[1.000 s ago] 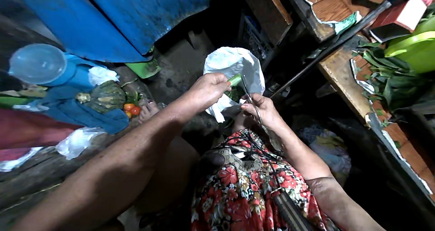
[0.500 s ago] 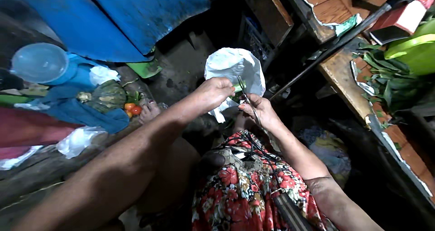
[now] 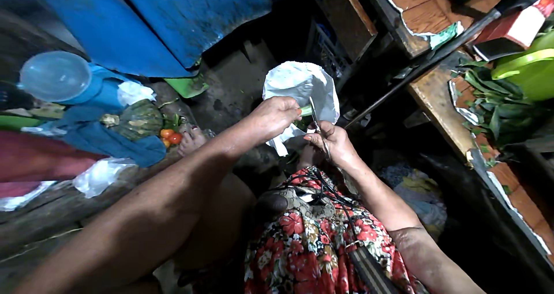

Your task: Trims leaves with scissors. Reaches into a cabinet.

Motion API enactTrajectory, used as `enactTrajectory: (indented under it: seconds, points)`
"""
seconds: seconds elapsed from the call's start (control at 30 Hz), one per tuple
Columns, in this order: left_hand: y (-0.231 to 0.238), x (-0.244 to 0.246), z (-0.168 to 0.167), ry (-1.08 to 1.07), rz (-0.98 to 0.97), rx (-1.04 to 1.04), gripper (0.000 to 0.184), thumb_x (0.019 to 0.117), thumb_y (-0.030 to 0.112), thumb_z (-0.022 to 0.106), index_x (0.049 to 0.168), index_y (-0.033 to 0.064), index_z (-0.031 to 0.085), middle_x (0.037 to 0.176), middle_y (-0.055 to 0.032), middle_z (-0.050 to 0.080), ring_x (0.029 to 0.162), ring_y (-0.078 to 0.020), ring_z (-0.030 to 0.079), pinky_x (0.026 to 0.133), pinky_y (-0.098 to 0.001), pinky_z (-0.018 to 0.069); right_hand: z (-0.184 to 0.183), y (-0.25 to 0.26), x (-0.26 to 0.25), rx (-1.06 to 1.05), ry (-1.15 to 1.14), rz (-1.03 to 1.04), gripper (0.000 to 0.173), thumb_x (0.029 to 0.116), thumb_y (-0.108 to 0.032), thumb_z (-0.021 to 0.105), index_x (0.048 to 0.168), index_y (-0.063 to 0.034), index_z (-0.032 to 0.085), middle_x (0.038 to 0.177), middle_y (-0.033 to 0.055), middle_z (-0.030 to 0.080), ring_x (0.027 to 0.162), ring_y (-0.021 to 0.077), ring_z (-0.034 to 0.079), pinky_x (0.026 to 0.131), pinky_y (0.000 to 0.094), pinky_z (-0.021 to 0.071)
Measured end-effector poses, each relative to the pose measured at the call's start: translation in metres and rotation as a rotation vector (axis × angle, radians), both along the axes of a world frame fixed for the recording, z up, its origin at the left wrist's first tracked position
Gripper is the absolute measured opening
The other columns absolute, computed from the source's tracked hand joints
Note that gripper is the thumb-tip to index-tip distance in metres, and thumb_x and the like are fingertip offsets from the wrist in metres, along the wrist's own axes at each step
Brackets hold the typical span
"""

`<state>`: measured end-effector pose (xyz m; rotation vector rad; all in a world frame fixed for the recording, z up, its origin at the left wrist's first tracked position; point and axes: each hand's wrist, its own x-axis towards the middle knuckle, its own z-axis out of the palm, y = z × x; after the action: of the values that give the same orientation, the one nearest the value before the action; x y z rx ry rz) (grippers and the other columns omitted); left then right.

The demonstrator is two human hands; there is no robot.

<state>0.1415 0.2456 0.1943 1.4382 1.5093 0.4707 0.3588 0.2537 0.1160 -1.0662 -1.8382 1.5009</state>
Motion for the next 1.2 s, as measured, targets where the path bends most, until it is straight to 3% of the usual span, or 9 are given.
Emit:
enactTrajectory:
  seconds: [0.43,0.53,0.6,0.67,0.7,0.83,0.93,1.03,1.2]
  points:
    - [0.0,0.0,0.007,0.115,-0.102,-0.029,0.029,0.11,0.021,0.046,0.096,0.0059,0.067,0.073,-0.0046,0.054,0.063,-0.0148,0.049,0.063,-0.0356,0.0425,0.002,0.005,0.005,-0.125,0.149,-0.035,0.028,0.0993,-0.024,0.068,0.12,-0.0055,0.065,0.076,0.0056,0.067,0.057,0.011,0.061,0.051,0.0253,0.0533]
    - [-0.002,-0.001,0.003,0.049,-0.059,0.04,0.027,0.1087,0.021,0.05,0.093,0.0061,0.067,0.073,-0.0032,0.055,0.062,-0.0118,0.049,0.061,-0.0317,0.0428,0.005,0.008,0.007,-0.109,0.092,-0.049,0.028,0.0992,-0.024,0.068,0.121,-0.0066,0.065,0.076,0.006,0.067,0.055,0.0113,0.059,0.05,0.0255,0.052]
    - [-0.001,-0.002,0.0,-0.011,-0.051,0.11,0.022,0.1058,0.02,0.056,0.094,0.007,0.069,0.092,-0.0045,0.062,0.081,-0.0115,0.059,0.075,-0.0324,0.0513,0.006,0.008,0.005,-0.038,-0.052,-0.028,0.031,0.098,-0.025,0.07,0.123,-0.007,0.065,0.08,0.0068,0.068,0.059,0.0131,0.06,0.054,0.0299,0.0524]
    - [0.001,-0.002,-0.001,-0.064,-0.08,0.134,0.018,0.1034,0.017,0.059,0.099,0.0057,0.073,0.117,-0.0078,0.063,0.105,-0.0146,0.061,0.091,-0.0355,0.0513,0.006,0.006,0.001,0.057,-0.141,0.013,0.034,0.096,-0.024,0.073,0.124,-0.0065,0.067,0.091,0.0068,0.071,0.069,0.0128,0.064,0.065,0.0335,0.0562]
    - [0.001,-0.001,-0.002,-0.084,-0.086,0.13,0.017,0.1029,0.016,0.06,0.1,0.0053,0.073,0.122,-0.0081,0.063,0.105,-0.0136,0.062,0.089,-0.0328,0.0529,0.007,0.004,-0.002,0.079,-0.159,0.026,0.035,0.0948,-0.025,0.075,0.124,-0.0062,0.067,0.093,0.0069,0.071,0.072,0.0127,0.065,0.068,0.034,0.0562]
    - [-0.001,0.004,-0.003,-0.24,-0.022,0.085,0.013,0.1028,0.008,0.058,0.096,0.0025,0.068,0.107,-0.0073,0.063,0.079,-0.0085,0.062,0.069,-0.0222,0.0535,0.01,0.002,-0.006,0.061,-0.157,0.047,0.037,0.0929,-0.024,0.077,0.123,-0.0053,0.067,0.092,0.0076,0.071,0.072,0.0129,0.064,0.068,0.0335,0.0558]
    - [-0.002,-0.001,-0.009,-0.376,-0.018,0.13,0.015,0.1005,0.006,0.057,0.09,0.0051,0.067,0.102,-0.0045,0.064,0.081,-0.0087,0.063,0.071,-0.0221,0.0545,0.011,0.003,-0.006,-0.082,-0.057,0.072,0.036,0.0906,-0.022,0.079,0.121,-0.0054,0.068,0.087,0.0064,0.07,0.069,0.0115,0.064,0.066,0.0314,0.0567]
    - [-0.003,-0.001,-0.009,-0.425,-0.026,0.174,0.015,0.0994,0.007,0.056,0.088,0.0067,0.067,0.1,-0.0027,0.066,0.085,-0.0091,0.065,0.076,-0.024,0.0569,0.01,0.003,-0.005,-0.229,0.138,0.134,0.032,0.0897,-0.013,0.077,0.117,-0.0005,0.066,0.079,0.001,0.068,0.065,0.004,0.061,0.062,0.0213,0.0534]
    - [-0.004,-0.003,-0.009,-0.492,-0.036,0.19,0.017,0.098,0.007,0.056,0.084,0.0078,0.066,0.096,-0.0014,0.065,0.084,-0.0101,0.066,0.077,-0.0261,0.0594,0.004,0.002,-0.003,-0.5,0.364,0.219,0.032,0.0917,-0.008,0.07,0.122,-0.0004,0.063,0.086,0.0012,0.072,0.076,0.0079,0.069,0.075,0.0254,0.059]
